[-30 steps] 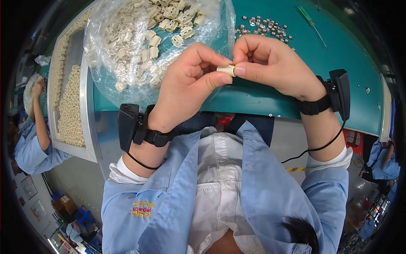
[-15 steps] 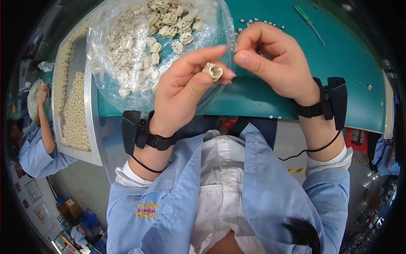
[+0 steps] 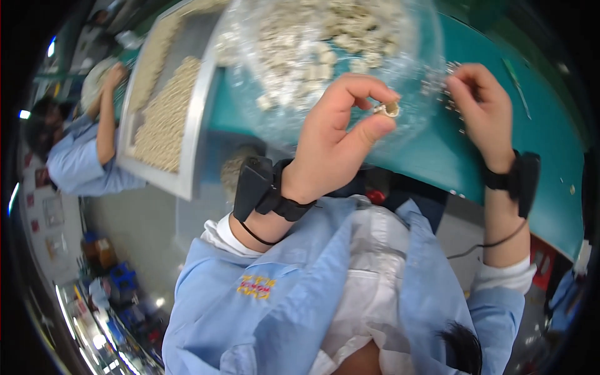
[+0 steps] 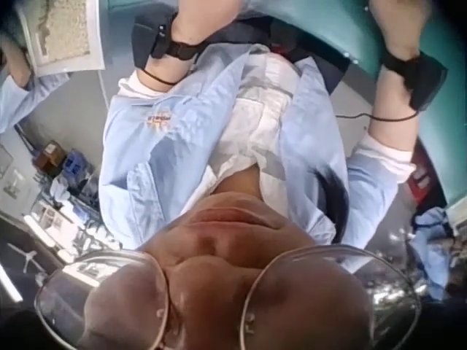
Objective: The person picks up a plastic housing and a metal component by hand, inserts the metal component into the housing, and places the assembled unit into a tray.
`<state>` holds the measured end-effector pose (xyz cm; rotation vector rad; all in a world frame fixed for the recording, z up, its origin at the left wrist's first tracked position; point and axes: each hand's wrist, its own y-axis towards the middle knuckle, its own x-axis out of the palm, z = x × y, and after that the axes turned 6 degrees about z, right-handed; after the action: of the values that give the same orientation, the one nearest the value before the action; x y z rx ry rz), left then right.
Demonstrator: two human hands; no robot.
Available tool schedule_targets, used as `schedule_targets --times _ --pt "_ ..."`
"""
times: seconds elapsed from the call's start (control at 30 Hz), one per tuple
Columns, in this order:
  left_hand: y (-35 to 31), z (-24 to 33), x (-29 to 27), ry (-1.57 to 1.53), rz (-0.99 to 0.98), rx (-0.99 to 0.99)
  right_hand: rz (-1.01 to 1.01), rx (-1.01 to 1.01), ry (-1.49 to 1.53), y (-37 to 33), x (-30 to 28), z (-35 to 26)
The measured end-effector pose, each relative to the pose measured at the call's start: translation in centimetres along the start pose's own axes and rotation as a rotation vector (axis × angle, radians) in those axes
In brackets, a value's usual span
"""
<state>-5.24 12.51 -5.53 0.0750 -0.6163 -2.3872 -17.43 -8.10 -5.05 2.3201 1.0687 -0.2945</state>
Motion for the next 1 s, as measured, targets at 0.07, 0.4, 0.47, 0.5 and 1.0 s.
schedule_targets --times 0.07,0.4,0.47,0.5,1.0 --pt "-0.2 1.7 -1.4 0.132 0.058 0.086 -0.012 0.004 0.026 -0.2 -0.1 -0.3" --pt "1.9 7.9 -21.3 0.732 0.470 -0.114 -0.081 -0.011 -0.080 -0.5 0.1 -0.7" --pt "2.0 7.9 -26.7 0.878 0.518 -0.167 -0.087 -0.030 -0.105 -0.3 0.3 -0.8" --pt "2.0 7.8 -29.3 1.015 0.555 -0.226 -0.090 -0.038 -0.119 -0.2 0.4 -0.8" --pt "-1.0 6.7 -40.8 1.528 0.391 -0.585 -0.060 -0.006 -0.101 -0.1 0.4 0.2"
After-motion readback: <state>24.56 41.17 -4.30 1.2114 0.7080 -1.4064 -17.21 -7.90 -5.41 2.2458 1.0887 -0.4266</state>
